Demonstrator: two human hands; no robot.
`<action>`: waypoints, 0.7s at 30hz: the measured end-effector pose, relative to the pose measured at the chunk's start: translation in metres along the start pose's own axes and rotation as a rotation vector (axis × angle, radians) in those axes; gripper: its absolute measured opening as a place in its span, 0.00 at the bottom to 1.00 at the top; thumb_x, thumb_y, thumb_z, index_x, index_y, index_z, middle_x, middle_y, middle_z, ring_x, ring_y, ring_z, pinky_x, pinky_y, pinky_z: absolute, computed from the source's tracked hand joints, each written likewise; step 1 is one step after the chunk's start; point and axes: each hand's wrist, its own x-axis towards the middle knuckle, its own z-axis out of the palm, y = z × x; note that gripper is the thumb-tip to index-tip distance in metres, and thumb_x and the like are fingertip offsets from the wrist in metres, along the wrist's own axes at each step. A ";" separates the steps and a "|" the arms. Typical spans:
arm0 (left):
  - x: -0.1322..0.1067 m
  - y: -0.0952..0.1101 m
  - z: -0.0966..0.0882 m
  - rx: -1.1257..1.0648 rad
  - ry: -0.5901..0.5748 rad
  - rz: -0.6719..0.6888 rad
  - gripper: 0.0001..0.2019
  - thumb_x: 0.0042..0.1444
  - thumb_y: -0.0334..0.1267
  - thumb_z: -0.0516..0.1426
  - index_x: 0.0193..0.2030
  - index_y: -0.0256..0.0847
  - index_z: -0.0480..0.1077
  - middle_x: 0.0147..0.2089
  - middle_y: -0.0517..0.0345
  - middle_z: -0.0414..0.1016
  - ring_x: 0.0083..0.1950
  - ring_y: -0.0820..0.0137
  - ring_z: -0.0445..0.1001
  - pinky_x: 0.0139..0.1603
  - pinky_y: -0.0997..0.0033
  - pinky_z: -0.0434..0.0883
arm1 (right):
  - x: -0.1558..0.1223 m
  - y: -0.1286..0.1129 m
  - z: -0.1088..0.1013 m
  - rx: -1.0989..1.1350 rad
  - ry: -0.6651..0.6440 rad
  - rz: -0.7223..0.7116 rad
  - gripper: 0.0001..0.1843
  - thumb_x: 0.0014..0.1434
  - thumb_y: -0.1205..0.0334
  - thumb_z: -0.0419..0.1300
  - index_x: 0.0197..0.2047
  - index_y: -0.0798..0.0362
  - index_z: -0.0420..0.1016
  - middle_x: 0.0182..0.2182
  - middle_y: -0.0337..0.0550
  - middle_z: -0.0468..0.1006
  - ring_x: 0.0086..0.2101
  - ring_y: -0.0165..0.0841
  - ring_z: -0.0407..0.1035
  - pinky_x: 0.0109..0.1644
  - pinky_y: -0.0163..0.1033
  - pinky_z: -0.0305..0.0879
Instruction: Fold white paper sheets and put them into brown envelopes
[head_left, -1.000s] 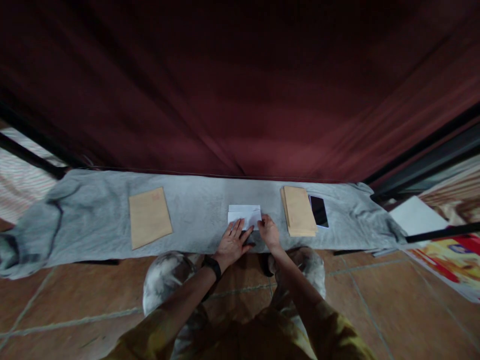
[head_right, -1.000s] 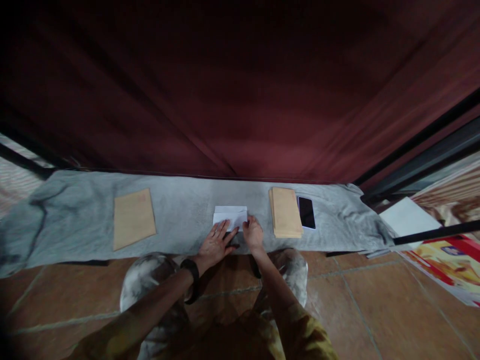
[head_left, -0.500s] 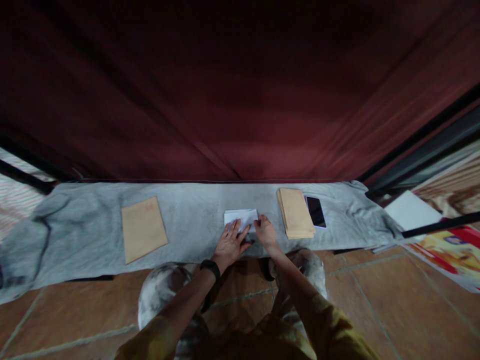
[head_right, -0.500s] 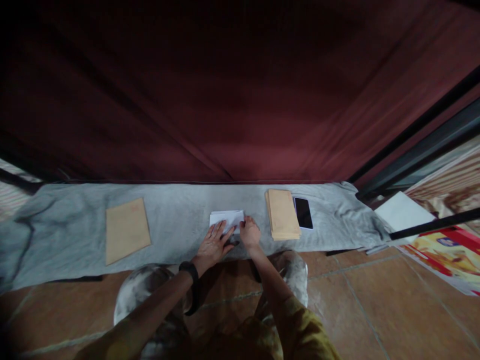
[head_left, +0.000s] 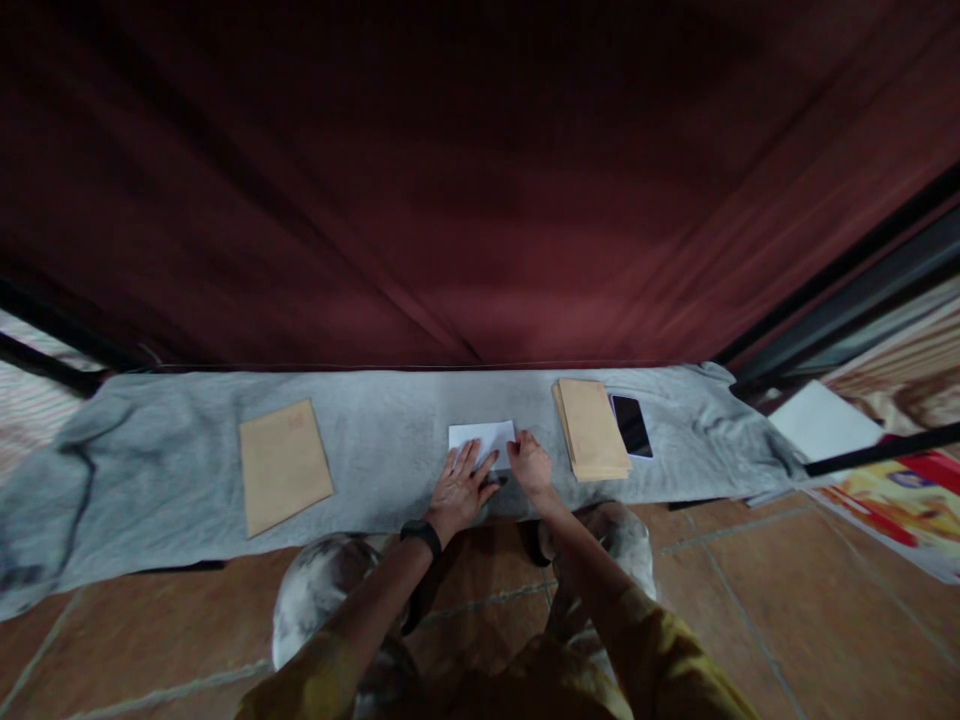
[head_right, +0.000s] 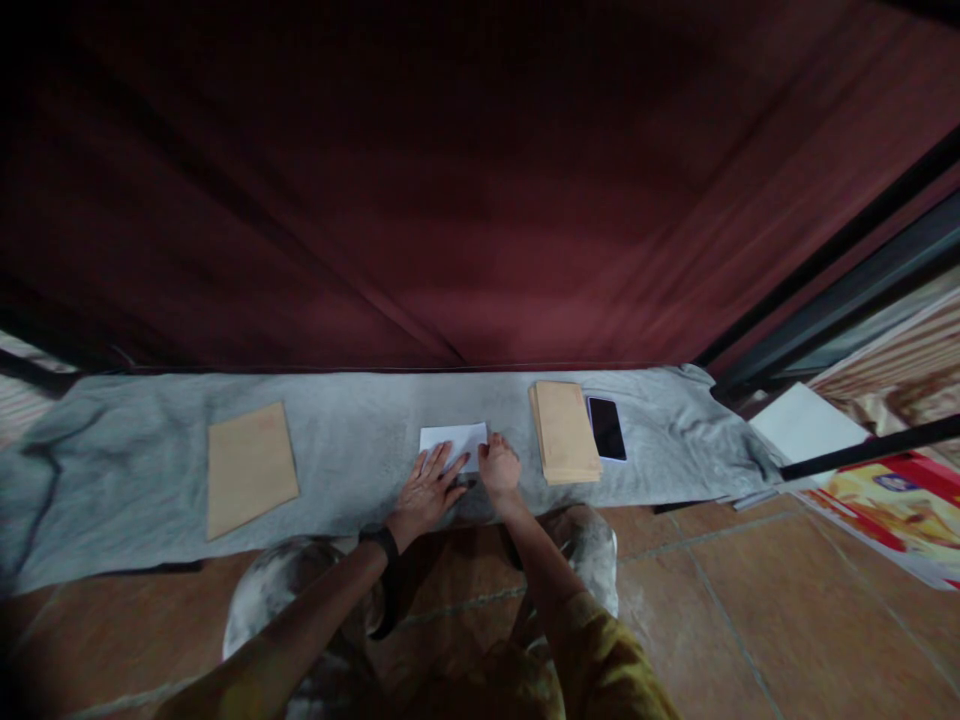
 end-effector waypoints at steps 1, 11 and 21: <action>0.000 0.000 0.000 -0.007 0.001 -0.007 0.31 0.65 0.52 0.53 0.73 0.50 0.55 0.75 0.48 0.55 0.74 0.57 0.55 0.73 0.49 0.54 | 0.000 0.000 0.000 -0.003 0.002 -0.003 0.12 0.70 0.58 0.53 0.51 0.52 0.71 0.45 0.47 0.81 0.43 0.34 0.77 0.43 0.33 0.65; 0.002 0.006 -0.003 -0.031 -0.025 -0.056 0.27 0.68 0.46 0.48 0.73 0.47 0.54 0.75 0.48 0.53 0.76 0.57 0.50 0.74 0.45 0.51 | -0.009 0.000 0.003 0.006 0.094 -0.073 0.17 0.70 0.62 0.48 0.58 0.55 0.69 0.50 0.55 0.77 0.46 0.40 0.74 0.50 0.42 0.68; -0.003 -0.006 0.024 0.011 -0.057 0.017 0.30 0.64 0.33 0.48 0.73 0.43 0.52 0.75 0.49 0.55 0.76 0.59 0.49 0.75 0.43 0.48 | -0.028 -0.026 0.044 0.183 0.066 -0.708 0.25 0.73 0.59 0.44 0.68 0.54 0.64 0.66 0.46 0.66 0.67 0.34 0.55 0.72 0.48 0.53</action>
